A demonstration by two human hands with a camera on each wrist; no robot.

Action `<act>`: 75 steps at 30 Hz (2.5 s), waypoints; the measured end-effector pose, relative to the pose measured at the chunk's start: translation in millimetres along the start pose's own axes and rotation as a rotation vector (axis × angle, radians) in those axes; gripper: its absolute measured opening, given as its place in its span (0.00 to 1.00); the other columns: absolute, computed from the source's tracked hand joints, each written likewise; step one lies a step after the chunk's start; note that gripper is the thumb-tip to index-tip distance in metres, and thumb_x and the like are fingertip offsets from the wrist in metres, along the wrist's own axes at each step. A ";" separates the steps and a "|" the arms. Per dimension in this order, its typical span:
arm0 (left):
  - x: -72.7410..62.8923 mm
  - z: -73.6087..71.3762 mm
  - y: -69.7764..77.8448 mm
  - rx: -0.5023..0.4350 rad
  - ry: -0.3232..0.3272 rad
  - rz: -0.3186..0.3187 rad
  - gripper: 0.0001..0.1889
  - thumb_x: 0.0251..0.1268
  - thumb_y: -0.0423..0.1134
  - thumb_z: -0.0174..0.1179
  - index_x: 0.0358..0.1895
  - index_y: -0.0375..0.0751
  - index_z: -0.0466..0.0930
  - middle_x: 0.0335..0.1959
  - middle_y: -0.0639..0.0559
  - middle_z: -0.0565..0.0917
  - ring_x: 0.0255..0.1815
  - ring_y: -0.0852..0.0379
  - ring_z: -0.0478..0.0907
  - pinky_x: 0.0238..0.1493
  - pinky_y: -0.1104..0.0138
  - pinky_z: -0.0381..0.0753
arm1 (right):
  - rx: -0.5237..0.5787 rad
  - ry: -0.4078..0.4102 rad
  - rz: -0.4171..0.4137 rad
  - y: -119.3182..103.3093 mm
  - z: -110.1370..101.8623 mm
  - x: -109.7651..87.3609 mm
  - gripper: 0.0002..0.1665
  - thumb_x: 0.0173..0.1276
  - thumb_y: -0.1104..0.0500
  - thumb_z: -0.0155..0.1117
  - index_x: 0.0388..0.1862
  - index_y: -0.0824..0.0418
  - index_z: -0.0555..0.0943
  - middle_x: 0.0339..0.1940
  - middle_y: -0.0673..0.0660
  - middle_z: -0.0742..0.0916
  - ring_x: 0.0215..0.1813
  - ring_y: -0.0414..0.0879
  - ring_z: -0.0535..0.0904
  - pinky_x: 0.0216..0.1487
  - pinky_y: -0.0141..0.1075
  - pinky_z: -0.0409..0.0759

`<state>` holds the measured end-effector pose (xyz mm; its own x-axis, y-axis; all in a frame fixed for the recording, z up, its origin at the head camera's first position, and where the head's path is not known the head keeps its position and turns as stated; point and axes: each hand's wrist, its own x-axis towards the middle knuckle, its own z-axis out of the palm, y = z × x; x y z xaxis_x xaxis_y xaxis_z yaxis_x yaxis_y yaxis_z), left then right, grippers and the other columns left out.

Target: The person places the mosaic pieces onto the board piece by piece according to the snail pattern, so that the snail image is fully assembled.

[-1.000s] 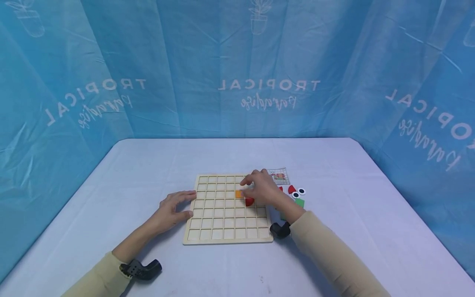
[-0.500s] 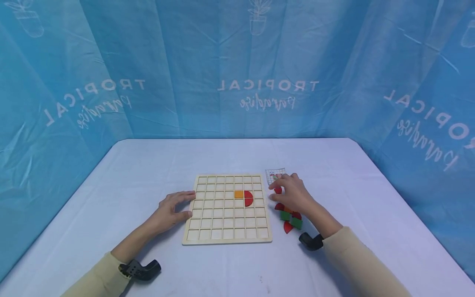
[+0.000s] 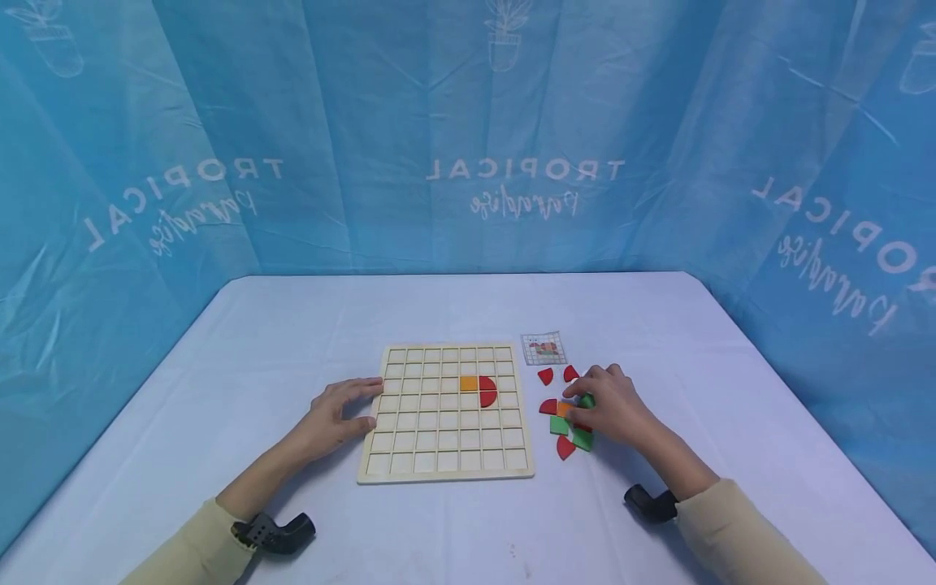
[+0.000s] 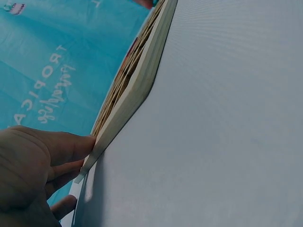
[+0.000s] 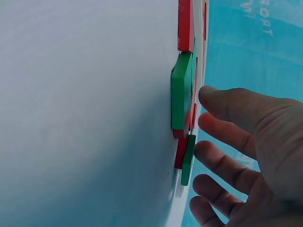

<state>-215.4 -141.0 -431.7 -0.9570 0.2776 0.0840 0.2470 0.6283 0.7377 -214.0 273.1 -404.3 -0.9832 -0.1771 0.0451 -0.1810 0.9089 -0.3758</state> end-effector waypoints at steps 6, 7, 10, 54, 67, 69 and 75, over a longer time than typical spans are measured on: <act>-0.8 0.2 -0.1 -0.006 -0.006 0.005 0.25 0.57 0.34 0.62 0.61 0.39 0.73 0.68 0.46 0.69 0.73 0.41 0.51 0.70 0.42 0.38 | -0.035 0.012 -0.045 2.6 1.3 -2.6 0.17 0.46 0.54 0.77 0.39 0.50 0.87 0.43 0.56 0.81 0.50 0.53 0.68 0.40 0.42 0.75; -1.0 0.2 -0.1 -0.006 -0.004 0.005 0.25 0.57 0.35 0.62 0.61 0.39 0.73 0.68 0.46 0.69 0.73 0.41 0.51 0.70 0.42 0.38 | -0.040 0.014 -0.047 2.8 1.5 -2.5 0.17 0.46 0.54 0.77 0.38 0.50 0.87 0.42 0.56 0.81 0.50 0.53 0.68 0.40 0.41 0.75; -1.3 0.3 -0.2 -0.003 0.001 0.007 0.25 0.57 0.35 0.62 0.61 0.39 0.73 0.68 0.46 0.69 0.73 0.41 0.52 0.70 0.42 0.38 | -0.052 0.019 -0.054 2.7 2.0 -1.5 0.16 0.46 0.55 0.77 0.38 0.50 0.87 0.42 0.56 0.81 0.49 0.52 0.68 0.40 0.41 0.74; -1.0 0.6 1.6 -0.021 0.010 0.004 0.26 0.57 0.34 0.63 0.61 0.39 0.73 0.68 0.47 0.69 0.73 0.43 0.52 0.71 0.44 0.39 | 0.123 0.000 -0.252 -95.0 26.7 42.1 0.13 0.55 0.55 0.71 0.42 0.51 0.86 0.43 0.48 0.84 0.51 0.47 0.69 0.49 0.42 0.70; -0.1 0.7 0.5 -0.003 0.013 0.000 0.25 0.57 0.33 0.62 0.60 0.39 0.74 0.68 0.47 0.70 0.73 0.42 0.53 0.71 0.43 0.40 | 0.013 -0.008 -0.286 -104.5 46.5 54.7 0.14 0.54 0.53 0.72 0.41 0.52 0.87 0.40 0.50 0.84 0.41 0.45 0.67 0.38 0.33 0.63; -0.4 0.4 0.8 -0.001 0.014 -0.001 0.25 0.57 0.33 0.62 0.60 0.39 0.74 0.68 0.47 0.70 0.73 0.42 0.53 0.71 0.43 0.40 | 0.007 -0.008 -0.283 -103.1 47.9 55.1 0.14 0.54 0.53 0.72 0.40 0.52 0.87 0.41 0.50 0.84 0.41 0.45 0.67 0.38 0.33 0.63; -0.9 -0.6 0.3 0.000 0.011 0.005 0.25 0.57 0.34 0.62 0.60 0.39 0.74 0.68 0.47 0.70 0.73 0.42 0.53 0.70 0.43 0.40 | -0.011 -0.015 -0.278 -102.3 49.4 55.8 0.14 0.54 0.51 0.72 0.41 0.50 0.86 0.42 0.49 0.83 0.43 0.45 0.67 0.41 0.35 0.64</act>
<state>-214.5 -141.6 -431.1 -0.9574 0.2728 0.0950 0.2519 0.6270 0.7372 -249.1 151.6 -409.1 -0.8953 -0.4258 0.1308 -0.4439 0.8287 -0.3408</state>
